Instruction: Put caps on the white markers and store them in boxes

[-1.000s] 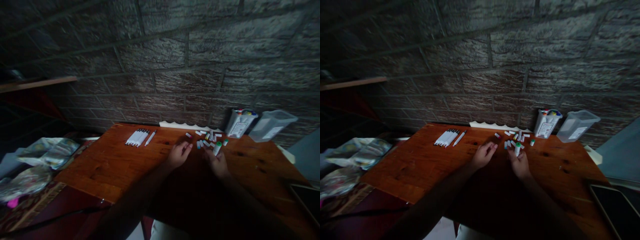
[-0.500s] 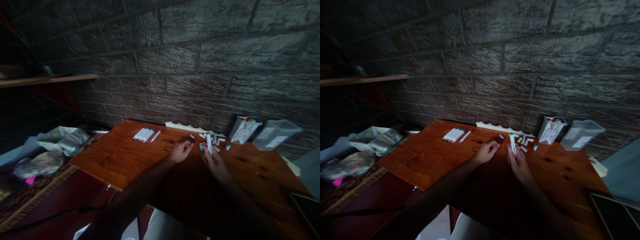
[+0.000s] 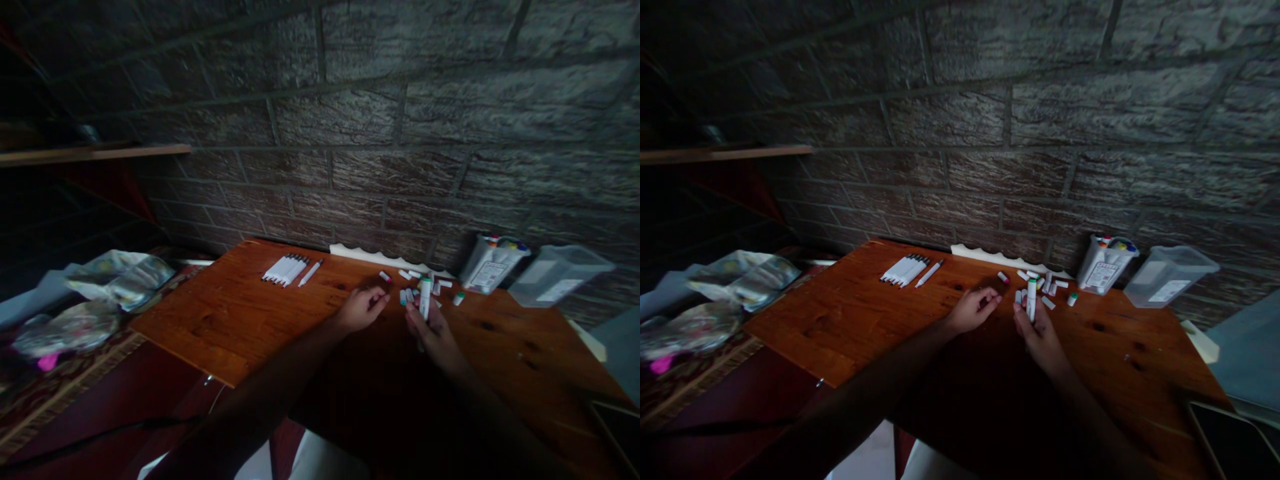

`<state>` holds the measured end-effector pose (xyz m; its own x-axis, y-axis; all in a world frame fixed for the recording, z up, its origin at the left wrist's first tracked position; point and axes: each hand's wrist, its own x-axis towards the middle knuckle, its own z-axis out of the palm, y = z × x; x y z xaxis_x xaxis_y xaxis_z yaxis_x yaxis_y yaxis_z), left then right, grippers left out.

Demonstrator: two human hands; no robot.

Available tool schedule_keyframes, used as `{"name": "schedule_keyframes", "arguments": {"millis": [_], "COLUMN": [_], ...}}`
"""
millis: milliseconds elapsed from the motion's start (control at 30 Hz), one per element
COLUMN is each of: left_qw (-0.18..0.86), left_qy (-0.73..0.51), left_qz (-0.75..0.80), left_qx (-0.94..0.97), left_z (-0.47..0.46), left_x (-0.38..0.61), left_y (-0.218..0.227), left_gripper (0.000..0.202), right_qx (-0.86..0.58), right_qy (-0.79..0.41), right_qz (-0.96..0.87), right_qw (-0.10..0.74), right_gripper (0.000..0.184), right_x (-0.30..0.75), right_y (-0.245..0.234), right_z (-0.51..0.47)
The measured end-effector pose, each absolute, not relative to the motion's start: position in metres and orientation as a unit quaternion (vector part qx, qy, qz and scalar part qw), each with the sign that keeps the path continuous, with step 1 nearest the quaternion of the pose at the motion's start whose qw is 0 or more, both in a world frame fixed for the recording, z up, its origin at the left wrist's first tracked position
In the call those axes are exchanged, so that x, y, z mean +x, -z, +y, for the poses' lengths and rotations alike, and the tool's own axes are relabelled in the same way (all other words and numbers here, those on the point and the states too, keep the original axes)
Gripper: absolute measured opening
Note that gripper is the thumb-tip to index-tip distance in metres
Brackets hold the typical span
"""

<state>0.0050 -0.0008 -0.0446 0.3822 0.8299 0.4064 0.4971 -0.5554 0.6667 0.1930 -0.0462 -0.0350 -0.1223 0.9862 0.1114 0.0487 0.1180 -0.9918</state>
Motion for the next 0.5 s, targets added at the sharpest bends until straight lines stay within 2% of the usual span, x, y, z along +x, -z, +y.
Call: {"name": "schedule_keyframes", "arguments": {"millis": [133,333,500], "left_qw": [0.219,0.223,0.235], "left_qy": [-0.364,-0.353,-0.327], "left_qz": [0.414,0.419,0.438], "left_qx": [0.805,0.806,0.804], "left_z": [-0.002,-0.005,-0.007], "left_x": [0.005,0.006,0.007], "left_y": [0.042,0.04,0.038], "left_gripper": [0.03,0.032,0.032], "right_qx": [-0.472,-0.478,-0.504], "right_qy": [-0.485,-0.458,-0.476], "right_qz": [-0.554,-0.504,-0.492], "right_qw": [0.485,0.554,0.527], "right_gripper": [0.045,0.052,0.053], "right_x": [0.199,0.199,0.202], "right_y": [0.032,0.031,0.037], "right_z": [-0.048,-0.042,-0.034]}}
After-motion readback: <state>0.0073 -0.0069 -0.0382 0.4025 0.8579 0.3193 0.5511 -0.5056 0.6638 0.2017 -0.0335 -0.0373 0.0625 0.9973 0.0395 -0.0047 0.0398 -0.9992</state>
